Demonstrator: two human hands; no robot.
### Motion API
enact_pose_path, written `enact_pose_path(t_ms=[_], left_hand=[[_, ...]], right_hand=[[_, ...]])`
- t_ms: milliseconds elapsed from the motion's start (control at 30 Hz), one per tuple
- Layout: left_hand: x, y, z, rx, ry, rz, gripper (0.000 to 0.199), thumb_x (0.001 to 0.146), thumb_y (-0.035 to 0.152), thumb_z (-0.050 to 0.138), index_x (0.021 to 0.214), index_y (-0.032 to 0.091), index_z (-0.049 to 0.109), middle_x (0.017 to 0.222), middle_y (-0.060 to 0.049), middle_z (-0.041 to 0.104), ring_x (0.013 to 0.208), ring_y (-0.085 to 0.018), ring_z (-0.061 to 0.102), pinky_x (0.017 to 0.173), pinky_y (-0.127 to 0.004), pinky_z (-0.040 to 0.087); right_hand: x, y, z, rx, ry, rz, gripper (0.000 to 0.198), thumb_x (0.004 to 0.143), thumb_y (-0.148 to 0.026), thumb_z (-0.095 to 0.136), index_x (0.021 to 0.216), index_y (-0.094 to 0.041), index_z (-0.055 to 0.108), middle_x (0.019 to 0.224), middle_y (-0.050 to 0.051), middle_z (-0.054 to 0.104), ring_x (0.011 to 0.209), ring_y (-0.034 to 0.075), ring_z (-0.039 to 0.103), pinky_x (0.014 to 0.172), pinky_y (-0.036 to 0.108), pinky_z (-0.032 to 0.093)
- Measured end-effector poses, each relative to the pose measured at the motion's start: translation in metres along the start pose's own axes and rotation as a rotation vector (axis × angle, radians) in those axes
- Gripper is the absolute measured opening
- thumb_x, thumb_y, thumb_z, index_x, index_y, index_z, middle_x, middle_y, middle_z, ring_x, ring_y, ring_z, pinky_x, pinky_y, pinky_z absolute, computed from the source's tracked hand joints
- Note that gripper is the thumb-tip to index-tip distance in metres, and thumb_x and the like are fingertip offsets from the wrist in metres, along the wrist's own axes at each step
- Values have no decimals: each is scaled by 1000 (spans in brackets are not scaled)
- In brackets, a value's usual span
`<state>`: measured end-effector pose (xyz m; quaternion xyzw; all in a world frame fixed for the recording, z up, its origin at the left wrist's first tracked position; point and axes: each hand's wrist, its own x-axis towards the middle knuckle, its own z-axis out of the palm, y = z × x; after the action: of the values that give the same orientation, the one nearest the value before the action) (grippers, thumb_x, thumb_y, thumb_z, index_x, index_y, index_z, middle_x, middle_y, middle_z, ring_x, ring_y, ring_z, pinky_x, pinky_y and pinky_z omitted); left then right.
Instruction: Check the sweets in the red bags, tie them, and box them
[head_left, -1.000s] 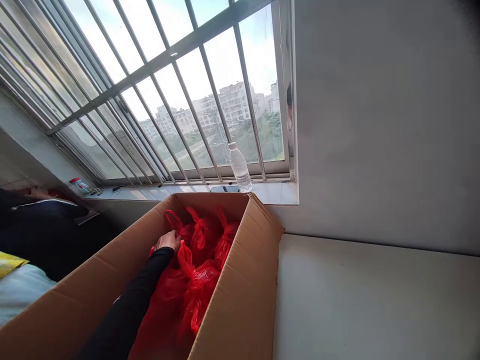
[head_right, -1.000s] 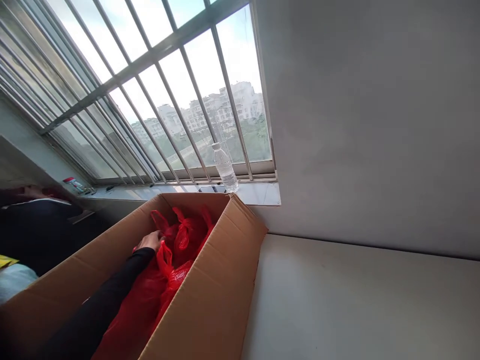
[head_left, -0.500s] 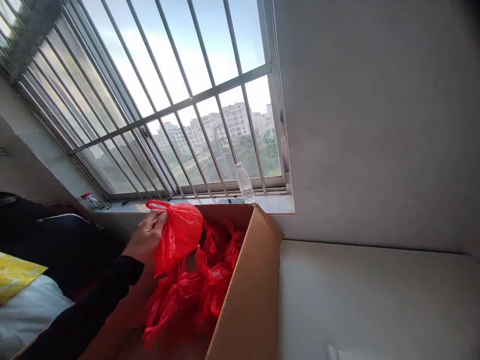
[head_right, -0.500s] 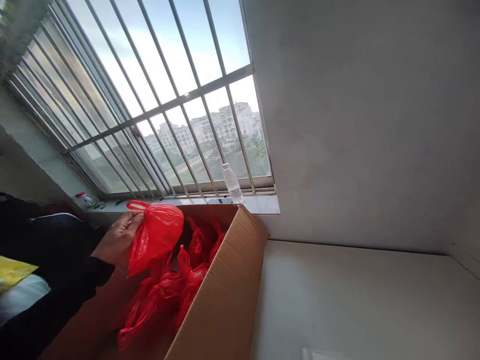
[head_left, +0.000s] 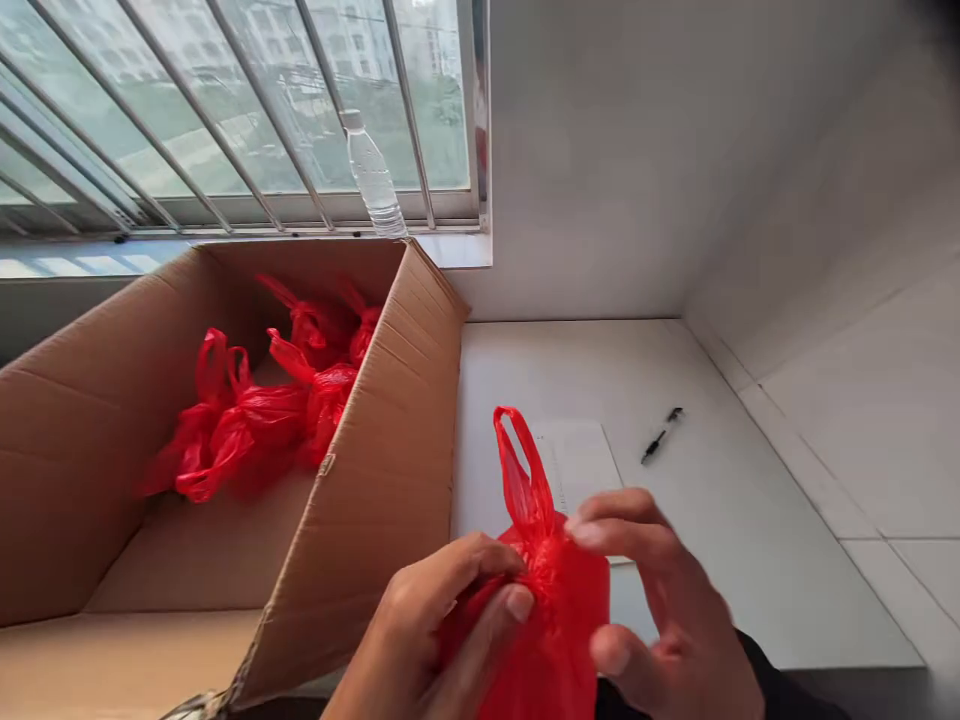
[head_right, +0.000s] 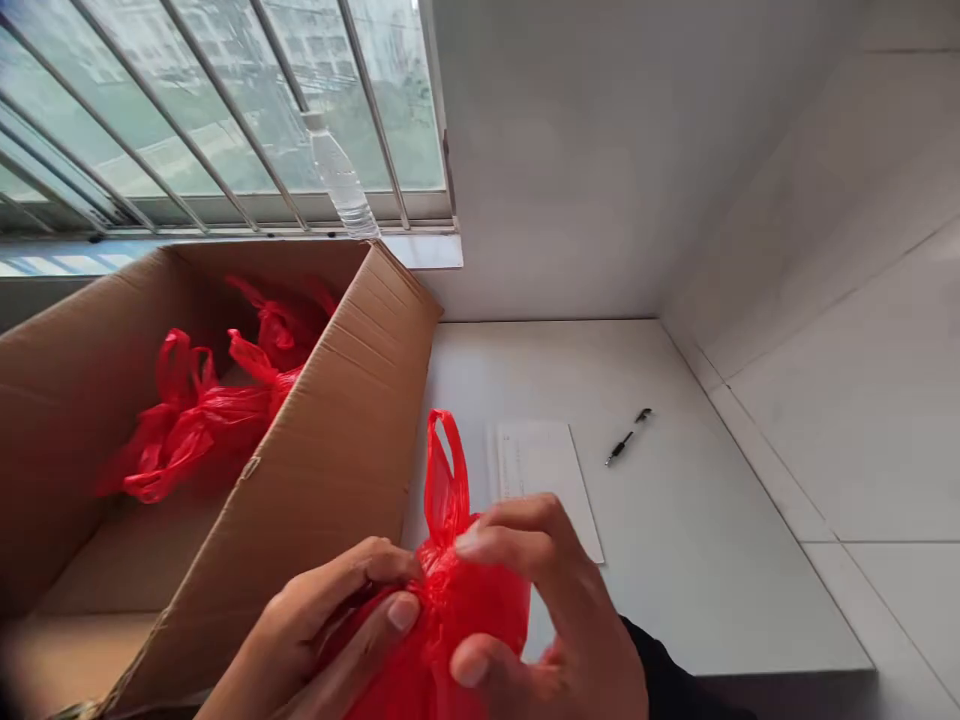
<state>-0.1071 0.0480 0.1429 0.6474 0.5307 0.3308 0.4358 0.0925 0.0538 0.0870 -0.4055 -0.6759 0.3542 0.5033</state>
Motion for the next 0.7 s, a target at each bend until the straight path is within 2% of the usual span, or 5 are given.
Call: enact_pose_path(t_ms=[133,367,467,567,700], left_hand=[[14,-33,22,-102,-44,-31,19,95,39,56,83,28,65,74,2,66,65,-16,60,60,-25,50],[28,-97,42,17,248,-115,28,98,44,50,80,24,59,70,1,62,62,-17,59,56,-27,48],[30,-109,62,80,284,-61,20,99,39,49,107,25,60,102,-6,69,94,-24,67,78,-35,54],[32,-111,79,167,229,67,45,91,36,62,134,28,52,132,-11,59,122,-30,55,97,-45,49],[37,-116,83,259,179,209,22,85,24,69,106,31,71,105,-5,70,105,-29,59,103,-51,41]], right_hand=[[1,9,-4,-78,-221,138,24,96,-33,62,120,-32,60,99,2,62,89,19,62,80,32,52],[-18,54,-52,-160,3,358,9,98,-32,57,98,-26,64,90,0,61,85,17,59,79,30,47],[-24,68,-61,-184,-19,475,14,98,-38,56,101,-25,59,91,1,61,88,19,59,84,32,47],[-24,74,-52,-280,-170,481,25,92,-40,63,112,-26,60,85,-1,60,81,19,58,81,35,48],[-21,74,-46,-320,-232,446,14,96,-36,57,93,-24,64,80,0,62,75,19,56,76,35,46]])
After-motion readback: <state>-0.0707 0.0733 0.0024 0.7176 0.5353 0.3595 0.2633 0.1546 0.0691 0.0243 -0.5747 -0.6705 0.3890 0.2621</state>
